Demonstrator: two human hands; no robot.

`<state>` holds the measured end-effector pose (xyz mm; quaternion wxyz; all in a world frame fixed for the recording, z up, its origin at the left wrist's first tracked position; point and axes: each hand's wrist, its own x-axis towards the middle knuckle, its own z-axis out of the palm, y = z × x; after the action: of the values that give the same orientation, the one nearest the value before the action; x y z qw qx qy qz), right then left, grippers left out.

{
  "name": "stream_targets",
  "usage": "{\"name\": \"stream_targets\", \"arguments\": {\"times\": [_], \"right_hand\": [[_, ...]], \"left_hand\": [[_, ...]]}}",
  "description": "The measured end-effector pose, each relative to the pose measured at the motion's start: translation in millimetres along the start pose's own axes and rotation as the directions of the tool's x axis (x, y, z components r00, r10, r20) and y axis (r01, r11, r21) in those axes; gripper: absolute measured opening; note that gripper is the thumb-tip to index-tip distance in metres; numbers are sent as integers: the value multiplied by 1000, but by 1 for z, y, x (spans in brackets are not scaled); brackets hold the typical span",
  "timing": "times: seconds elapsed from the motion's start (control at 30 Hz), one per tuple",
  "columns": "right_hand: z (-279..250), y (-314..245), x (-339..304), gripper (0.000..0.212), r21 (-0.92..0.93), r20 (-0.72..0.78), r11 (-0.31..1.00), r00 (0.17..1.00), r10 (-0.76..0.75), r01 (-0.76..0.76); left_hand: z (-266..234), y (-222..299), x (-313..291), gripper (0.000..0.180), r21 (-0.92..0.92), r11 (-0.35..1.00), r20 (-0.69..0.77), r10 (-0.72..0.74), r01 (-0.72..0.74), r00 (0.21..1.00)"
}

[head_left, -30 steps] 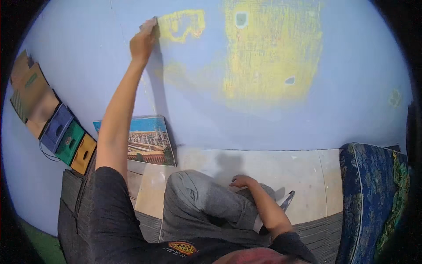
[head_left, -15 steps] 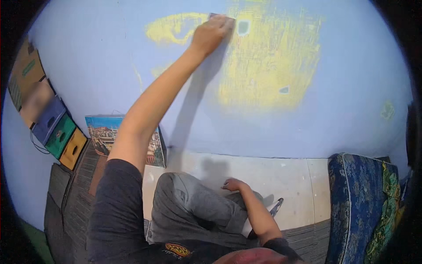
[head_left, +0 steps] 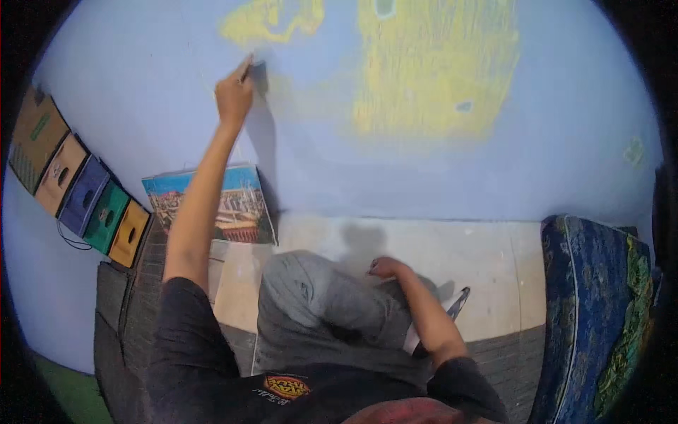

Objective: The person sands a blue wall using a sanding block, focusing on areas with yellow filler or patches. The person moves the block repeatedly over the target areas and uses their hands to feel the texture of the wall surface between sanding intervals.

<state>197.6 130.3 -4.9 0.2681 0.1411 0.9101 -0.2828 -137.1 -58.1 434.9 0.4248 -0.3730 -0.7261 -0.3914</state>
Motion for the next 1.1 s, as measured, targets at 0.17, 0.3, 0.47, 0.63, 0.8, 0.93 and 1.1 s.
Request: {"name": "stream_targets", "arguments": {"times": [0.17,0.3,0.47,0.63,0.8,0.93,1.1], "right_hand": [[-3,16,15,56,24,-167,995,982,-93,98],[-18,7,7,41,226,-264,971,964,-20,82],[-25,11,-10,32,531,-453,806,891,9,262],[-47,-19,-21,46,819,-418,454,907,54,350],[-41,-29,-15,65,902,-352,271,936,14,335],[-38,-30,-13,70,838,-457,374,886,82,397],[-50,-22,-15,71,804,-505,434,853,136,407]], "left_hand": [[50,35,-172,20,-445,741,407,-333,503,851],[87,35,-340,16,-101,680,724,-451,726,523],[90,58,-404,17,-47,109,918,-388,993,86],[86,54,-408,22,66,-29,948,-309,997,-72],[92,60,-404,22,134,-12,962,-239,991,-133],[95,64,-402,21,133,58,941,-320,989,-108],[95,62,-404,22,93,80,935,-350,992,-59]]}}
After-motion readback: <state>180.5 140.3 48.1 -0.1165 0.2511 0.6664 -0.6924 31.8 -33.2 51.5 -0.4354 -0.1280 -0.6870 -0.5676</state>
